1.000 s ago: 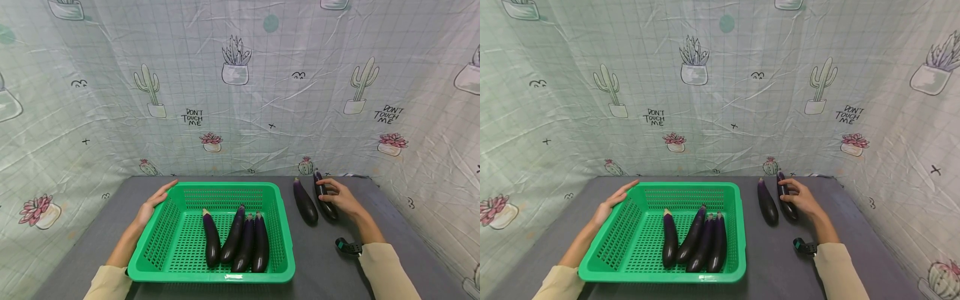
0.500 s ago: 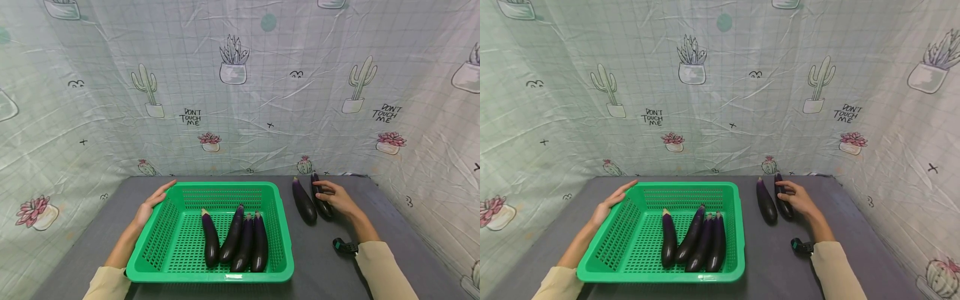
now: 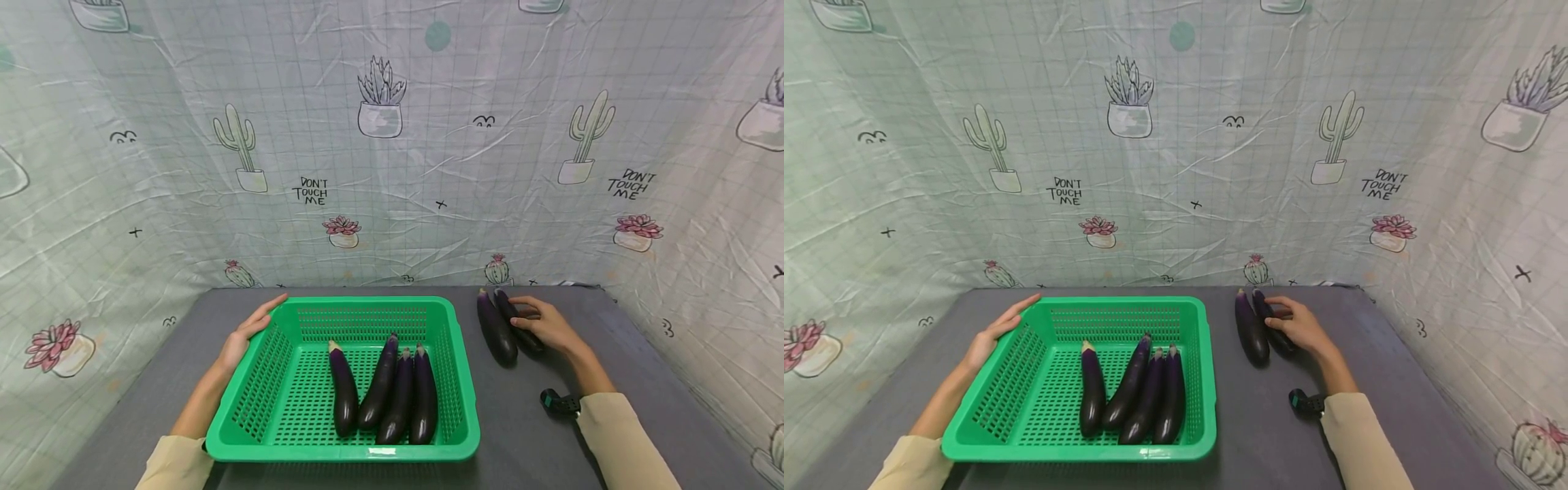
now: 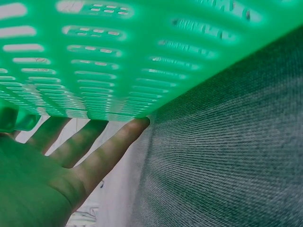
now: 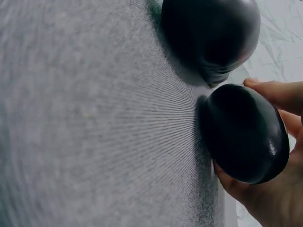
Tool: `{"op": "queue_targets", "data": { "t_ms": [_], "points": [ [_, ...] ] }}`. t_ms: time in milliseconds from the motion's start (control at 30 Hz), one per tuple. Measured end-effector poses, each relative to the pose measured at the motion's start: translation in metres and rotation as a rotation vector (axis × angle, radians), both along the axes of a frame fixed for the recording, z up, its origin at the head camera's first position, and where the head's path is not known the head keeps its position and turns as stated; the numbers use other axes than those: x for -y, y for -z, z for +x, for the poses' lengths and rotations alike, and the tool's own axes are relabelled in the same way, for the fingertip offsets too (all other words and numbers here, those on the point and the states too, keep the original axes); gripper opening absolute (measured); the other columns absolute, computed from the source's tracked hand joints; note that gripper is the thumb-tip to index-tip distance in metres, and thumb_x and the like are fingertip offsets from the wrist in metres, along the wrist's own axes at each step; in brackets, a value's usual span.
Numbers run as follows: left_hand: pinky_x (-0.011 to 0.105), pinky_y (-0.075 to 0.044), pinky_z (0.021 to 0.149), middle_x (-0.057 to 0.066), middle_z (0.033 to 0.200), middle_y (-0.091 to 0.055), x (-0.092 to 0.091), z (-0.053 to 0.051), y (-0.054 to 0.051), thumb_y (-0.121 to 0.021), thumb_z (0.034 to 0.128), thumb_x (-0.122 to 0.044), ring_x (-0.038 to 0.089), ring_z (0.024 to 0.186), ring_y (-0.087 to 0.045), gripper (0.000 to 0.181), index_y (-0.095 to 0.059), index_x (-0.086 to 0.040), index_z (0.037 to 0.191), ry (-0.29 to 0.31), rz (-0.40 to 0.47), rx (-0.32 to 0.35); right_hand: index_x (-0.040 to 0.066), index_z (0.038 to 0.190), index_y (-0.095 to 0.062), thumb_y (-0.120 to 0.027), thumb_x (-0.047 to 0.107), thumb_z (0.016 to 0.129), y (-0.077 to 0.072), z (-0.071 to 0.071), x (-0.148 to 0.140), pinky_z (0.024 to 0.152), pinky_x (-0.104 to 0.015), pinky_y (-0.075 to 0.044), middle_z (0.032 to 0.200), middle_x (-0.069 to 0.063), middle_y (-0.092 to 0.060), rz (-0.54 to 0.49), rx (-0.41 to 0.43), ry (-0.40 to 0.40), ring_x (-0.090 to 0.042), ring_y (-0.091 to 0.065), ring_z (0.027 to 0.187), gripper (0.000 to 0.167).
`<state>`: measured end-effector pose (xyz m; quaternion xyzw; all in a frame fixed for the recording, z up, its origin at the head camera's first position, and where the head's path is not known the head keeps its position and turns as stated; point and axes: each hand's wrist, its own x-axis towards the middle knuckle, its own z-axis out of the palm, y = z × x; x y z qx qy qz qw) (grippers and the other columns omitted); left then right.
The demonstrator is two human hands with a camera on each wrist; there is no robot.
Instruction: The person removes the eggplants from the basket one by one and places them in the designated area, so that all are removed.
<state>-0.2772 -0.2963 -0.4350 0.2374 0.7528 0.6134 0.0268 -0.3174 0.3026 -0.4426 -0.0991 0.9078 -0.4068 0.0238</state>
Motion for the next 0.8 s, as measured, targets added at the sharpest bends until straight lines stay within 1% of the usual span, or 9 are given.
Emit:
{"op": "queue_targets", "data": {
  "t_ms": [167, 300, 400, 533, 633, 667, 700, 767, 800],
  "points": [
    [0.011, -0.038, 0.105, 0.026, 0.171, -0.003, -0.0004, -0.0001, -0.0006, -0.020, 0.1152, -0.021, -0.011, 0.138, -0.038, 0.054, -0.016, 0.000, 0.165, 0.006, 0.000, -0.002, 0.003, 0.152, -0.049, -0.064, 0.025, 0.104, -0.0019, 0.0010, 0.0012, 0.098, -0.062, -0.051, 0.147, -0.036, -0.050, 0.042, 0.018, 0.015, -0.053, -0.051, 0.134, 0.054],
    [0.010, -0.034, 0.104, 0.024, 0.171, -0.006, -0.0010, 0.0001, -0.0013, -0.021, 0.1152, -0.021, -0.013, 0.138, -0.034, 0.054, -0.018, 0.000, 0.165, -0.009, -0.017, -0.018, 0.003, 0.150, -0.050, -0.062, 0.029, 0.105, -0.0036, -0.0001, 0.0005, 0.097, -0.062, -0.051, 0.144, -0.037, -0.053, 0.081, 0.031, 0.025, -0.053, -0.054, 0.131, 0.054],
    [0.010, -0.034, 0.104, 0.022, 0.172, -0.007, -0.0013, 0.0002, -0.0014, -0.021, 0.1151, -0.021, -0.013, 0.138, -0.034, 0.054, -0.018, 0.000, 0.165, -0.009, -0.015, -0.016, 0.004, 0.151, -0.050, -0.061, 0.032, 0.105, -0.0053, 0.0003, -0.0005, 0.095, -0.062, -0.051, 0.142, -0.037, -0.055, 0.109, 0.043, 0.028, -0.053, -0.056, 0.128, 0.055],
    [0.011, -0.038, 0.105, 0.021, 0.172, -0.006, -0.0013, 0.0001, -0.0007, -0.021, 0.1151, -0.021, -0.011, 0.138, -0.037, 0.054, -0.017, -0.001, 0.165, 0.003, 0.002, -0.005, 0.004, 0.152, -0.050, -0.060, 0.032, 0.106, -0.0069, 0.0017, -0.0014, 0.093, -0.061, -0.052, 0.141, -0.037, -0.056, 0.118, 0.050, 0.017, -0.052, -0.058, 0.127, 0.055],
    [0.012, -0.034, 0.106, 0.021, 0.172, -0.007, -0.0010, -0.0001, -0.0004, -0.021, 0.1151, -0.022, -0.008, 0.143, -0.032, 0.054, -0.019, -0.001, 0.165, -0.016, -0.022, -0.017, 0.004, 0.151, -0.050, -0.060, 0.031, 0.106, -0.0064, 0.0013, -0.0022, 0.094, -0.060, -0.053, 0.140, -0.035, -0.058, 0.108, 0.046, 0.000, -0.050, -0.059, 0.126, 0.054],
    [0.016, -0.032, 0.108, 0.021, 0.172, -0.008, -0.0006, -0.0002, -0.0003, -0.021, 0.1150, -0.022, -0.003, 0.147, -0.028, 0.054, -0.020, -0.001, 0.165, -0.026, -0.037, -0.024, 0.004, 0.151, -0.050, -0.060, 0.031, 0.106, -0.0060, 0.0009, -0.0026, 0.094, -0.060, -0.053, 0.140, -0.035, -0.058, 0.105, 0.045, -0.008, -0.050, -0.060, 0.125, 0.053],
    [0.023, -0.029, 0.112, 0.021, 0.172, -0.009, -0.0006, -0.0002, -0.0006, -0.022, 0.1150, -0.022, 0.004, 0.151, -0.025, 0.054, -0.021, -0.001, 0.165, -0.034, -0.047, -0.028, 0.004, 0.151, -0.050, -0.059, 0.031, 0.107, -0.0057, 0.0006, -0.0030, 0.094, -0.060, -0.053, 0.140, -0.034, -0.059, 0.102, 0.042, -0.014, -0.050, -0.060, 0.125, 0.053],
    [0.041, -0.023, 0.120, 0.021, 0.172, -0.009, -0.0001, -0.0005, -0.0009, -0.023, 0.1149, -0.022, 0.023, 0.157, -0.017, 0.054, -0.022, -0.002, 0.164, -0.043, -0.059, -0.027, 0.004, 0.151, -0.051, -0.058, 0.030, 0.107, -0.0052, 0.0001, -0.0036, 0.094, -0.061, -0.053, 0.140, -0.034, -0.059, 0.098, 0.037, -0.026, -0.049, -0.060, 0.125, 0.052],
    [0.051, -0.018, 0.121, 0.022, 0.172, -0.010, 0.0001, -0.0007, -0.0010, -0.023, 0.1148, -0.022, 0.032, 0.158, -0.012, 0.053, -0.023, -0.002, 0.164, -0.049, -0.066, -0.030, 0.005, 0.151, -0.051, -0.058, 0.030, 0.107, -0.0050, -0.0001, -0.0040, 0.094, -0.061, -0.053, 0.139, -0.034, -0.059, 0.098, 0.034, -0.030, -0.049, -0.060, 0.124, 0.051]
  ]
}}
